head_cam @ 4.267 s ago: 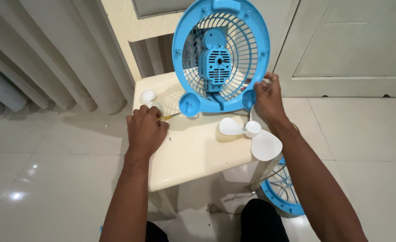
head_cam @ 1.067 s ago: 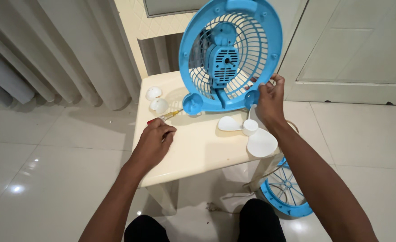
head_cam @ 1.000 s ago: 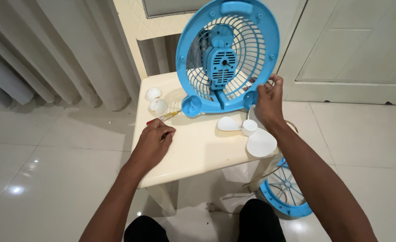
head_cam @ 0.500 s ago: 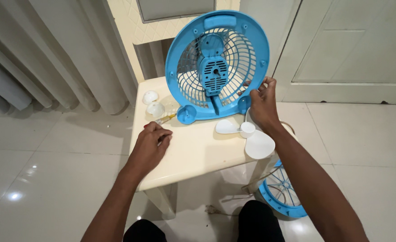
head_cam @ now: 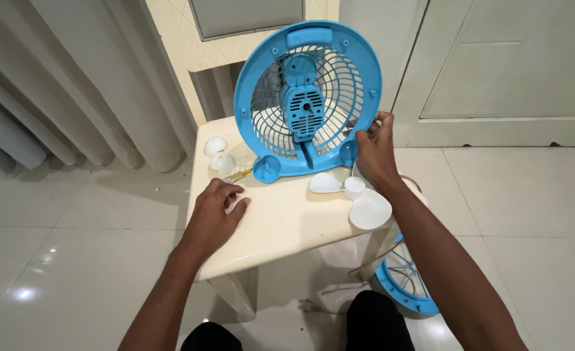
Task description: The person assembles a small blue table fan by attaching the fan blades to the motor, placing the front grille, and securing the rear grille with a screwdriver. The fan is placed on a white plastic stool during assembly.
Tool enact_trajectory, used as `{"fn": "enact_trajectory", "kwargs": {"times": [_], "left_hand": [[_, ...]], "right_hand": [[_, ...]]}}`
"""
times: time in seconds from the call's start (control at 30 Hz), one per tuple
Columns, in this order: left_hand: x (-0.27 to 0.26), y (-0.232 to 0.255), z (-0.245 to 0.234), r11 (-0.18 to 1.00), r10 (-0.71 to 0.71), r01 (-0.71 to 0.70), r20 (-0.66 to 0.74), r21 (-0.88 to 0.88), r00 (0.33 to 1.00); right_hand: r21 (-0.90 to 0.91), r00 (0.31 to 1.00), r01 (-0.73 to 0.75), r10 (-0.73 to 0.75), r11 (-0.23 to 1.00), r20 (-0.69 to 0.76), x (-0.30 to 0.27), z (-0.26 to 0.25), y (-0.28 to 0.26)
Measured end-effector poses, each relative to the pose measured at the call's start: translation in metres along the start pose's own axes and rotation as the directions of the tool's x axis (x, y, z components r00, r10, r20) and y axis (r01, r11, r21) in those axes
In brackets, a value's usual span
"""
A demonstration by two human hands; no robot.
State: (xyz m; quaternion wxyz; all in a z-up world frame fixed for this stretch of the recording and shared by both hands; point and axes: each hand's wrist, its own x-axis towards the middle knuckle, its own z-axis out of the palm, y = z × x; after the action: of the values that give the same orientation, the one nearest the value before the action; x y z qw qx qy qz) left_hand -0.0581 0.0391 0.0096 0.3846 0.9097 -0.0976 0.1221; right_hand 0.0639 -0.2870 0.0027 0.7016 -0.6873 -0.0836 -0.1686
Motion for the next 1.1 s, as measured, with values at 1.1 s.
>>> {"fn": "enact_trajectory", "kwargs": {"times": [1.1], "left_hand": [[0.067,0.02,0.042,0.945,-0.007,-0.087,-0.284,-0.315,0.959]], "right_hand": [[-0.907,0.918,0.088,0.319,0.411,0.234,-0.083,-0.011,-0.09]]}}
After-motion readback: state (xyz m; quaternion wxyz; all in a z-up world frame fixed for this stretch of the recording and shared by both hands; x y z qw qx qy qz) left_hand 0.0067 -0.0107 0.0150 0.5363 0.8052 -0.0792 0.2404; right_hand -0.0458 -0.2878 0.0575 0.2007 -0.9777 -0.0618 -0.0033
